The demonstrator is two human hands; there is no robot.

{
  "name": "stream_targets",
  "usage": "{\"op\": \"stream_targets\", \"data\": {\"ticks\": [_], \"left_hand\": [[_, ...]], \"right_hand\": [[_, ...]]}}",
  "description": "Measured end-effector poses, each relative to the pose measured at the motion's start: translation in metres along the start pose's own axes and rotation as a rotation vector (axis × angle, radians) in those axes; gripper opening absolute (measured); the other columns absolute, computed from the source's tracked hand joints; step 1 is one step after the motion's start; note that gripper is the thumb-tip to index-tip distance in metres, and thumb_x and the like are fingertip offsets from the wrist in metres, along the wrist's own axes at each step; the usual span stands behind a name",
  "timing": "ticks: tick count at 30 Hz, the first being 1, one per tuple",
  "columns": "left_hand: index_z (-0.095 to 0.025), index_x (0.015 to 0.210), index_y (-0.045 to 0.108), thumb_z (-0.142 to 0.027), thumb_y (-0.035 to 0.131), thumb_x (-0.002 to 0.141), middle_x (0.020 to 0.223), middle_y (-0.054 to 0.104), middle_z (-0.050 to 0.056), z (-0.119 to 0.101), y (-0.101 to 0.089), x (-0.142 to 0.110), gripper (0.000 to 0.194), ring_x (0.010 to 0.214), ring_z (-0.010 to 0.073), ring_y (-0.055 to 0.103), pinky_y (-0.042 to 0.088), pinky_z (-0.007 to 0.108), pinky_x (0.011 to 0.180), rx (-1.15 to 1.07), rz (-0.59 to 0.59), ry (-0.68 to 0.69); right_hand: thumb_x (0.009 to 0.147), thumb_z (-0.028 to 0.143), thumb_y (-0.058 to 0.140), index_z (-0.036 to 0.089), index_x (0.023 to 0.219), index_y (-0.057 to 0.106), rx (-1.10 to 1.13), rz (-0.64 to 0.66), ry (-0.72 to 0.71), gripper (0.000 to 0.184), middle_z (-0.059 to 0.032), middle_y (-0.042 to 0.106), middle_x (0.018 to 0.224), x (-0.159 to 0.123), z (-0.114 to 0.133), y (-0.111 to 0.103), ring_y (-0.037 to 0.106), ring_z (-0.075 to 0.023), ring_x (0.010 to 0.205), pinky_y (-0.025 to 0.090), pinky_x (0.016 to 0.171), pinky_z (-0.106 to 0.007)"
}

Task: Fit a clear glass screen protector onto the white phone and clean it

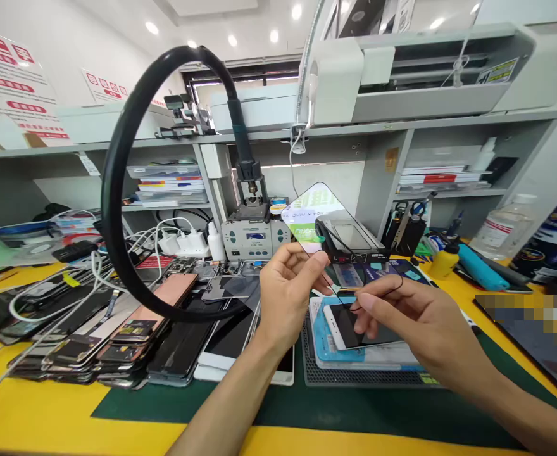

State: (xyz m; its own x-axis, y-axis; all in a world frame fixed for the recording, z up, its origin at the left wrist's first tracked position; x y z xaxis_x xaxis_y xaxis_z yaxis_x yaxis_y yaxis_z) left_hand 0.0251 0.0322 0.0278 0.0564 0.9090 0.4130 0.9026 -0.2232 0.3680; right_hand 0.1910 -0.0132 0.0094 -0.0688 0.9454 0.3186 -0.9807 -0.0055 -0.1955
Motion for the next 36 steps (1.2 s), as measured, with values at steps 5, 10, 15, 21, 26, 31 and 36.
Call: {"op": "stream_targets", "data": {"ticks": [5,10,15,21,26,31,36], "left_hand": [[-0.016,0.086,0.060,-0.028,0.073,0.083,0.073,0.065,0.000,-0.005,-0.004,0.002,0.018,0.056,0.0111,0.059,0.053,0.026,0.051,-0.082,-0.047,0.007],[-0.014,0.077,0.062,-0.029,0.068,0.087,0.074,0.064,0.002,-0.008,-0.006,0.001,0.019,0.057,0.0111,0.057,0.053,0.025,0.051,-0.102,-0.075,0.004],[-0.013,0.080,0.065,-0.036,0.064,0.091,0.073,0.064,0.003,-0.007,-0.007,0.002,0.025,0.057,0.0119,0.057,0.052,0.026,0.051,-0.113,-0.071,-0.007],[-0.013,0.083,0.067,-0.031,0.064,0.091,0.078,0.066,0.004,-0.012,-0.004,0.000,0.021,0.058,0.0117,0.058,0.053,0.026,0.051,-0.099,-0.034,0.033],[-0.013,0.087,0.068,-0.028,0.066,0.090,0.079,0.068,0.003,-0.015,-0.003,-0.003,0.015,0.058,0.0116,0.059,0.054,0.026,0.052,-0.088,0.000,0.064],[-0.013,0.086,0.068,-0.029,0.063,0.091,0.079,0.068,0.004,-0.014,-0.003,-0.002,0.018,0.058,0.0120,0.060,0.054,0.027,0.052,-0.110,0.011,0.043],[-0.012,0.087,0.069,-0.030,0.061,0.092,0.080,0.067,0.005,-0.014,-0.003,-0.002,0.020,0.058,0.0122,0.060,0.053,0.026,0.052,-0.138,0.017,0.024]], "right_hand": [[0.086,0.046,0.071,0.018,0.086,0.070,-0.019,0.006,0.018,0.028,-0.0059,0.072,0.068,-0.002,0.000,0.000,0.065,-0.0169,0.058,0.055,0.057,-0.026],[0.087,0.047,0.070,0.019,0.083,0.069,-0.025,-0.013,0.013,0.028,-0.0058,0.071,0.067,-0.002,0.000,-0.002,0.065,-0.0174,0.059,0.055,0.057,-0.027],[0.087,0.045,0.070,0.018,0.084,0.070,0.009,0.028,0.011,0.027,-0.0074,0.072,0.070,0.000,-0.008,-0.003,0.067,-0.0189,0.061,0.055,0.058,-0.029],[0.087,0.041,0.071,0.018,0.088,0.070,0.114,0.037,0.036,0.024,-0.0091,0.073,0.080,0.002,-0.021,-0.007,0.069,-0.0214,0.067,0.056,0.060,-0.032],[0.085,0.042,0.073,0.018,0.085,0.070,0.156,0.031,0.053,0.024,-0.0079,0.071,0.076,0.004,-0.020,-0.006,0.068,-0.0212,0.064,0.055,0.057,-0.032],[0.083,0.043,0.075,0.018,0.083,0.071,0.171,0.029,0.080,0.025,-0.0080,0.072,0.076,0.005,-0.018,-0.004,0.068,-0.0211,0.063,0.055,0.056,-0.031],[0.080,0.043,0.078,0.017,0.078,0.071,0.233,0.013,0.114,0.027,-0.0073,0.071,0.073,0.004,-0.012,0.000,0.067,-0.0196,0.059,0.054,0.053,-0.029]]}}
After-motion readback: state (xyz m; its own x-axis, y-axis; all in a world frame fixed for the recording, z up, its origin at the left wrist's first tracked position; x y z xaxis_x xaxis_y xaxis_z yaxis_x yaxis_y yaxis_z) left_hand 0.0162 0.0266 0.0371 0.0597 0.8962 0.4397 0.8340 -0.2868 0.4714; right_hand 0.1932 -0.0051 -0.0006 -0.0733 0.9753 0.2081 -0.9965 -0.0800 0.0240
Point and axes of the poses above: each hand's wrist, its own x-axis towards the middle knuckle, its own y-axis out of the palm, z = x × y, the point moved 8 cm from there along x, towards the middle knuckle
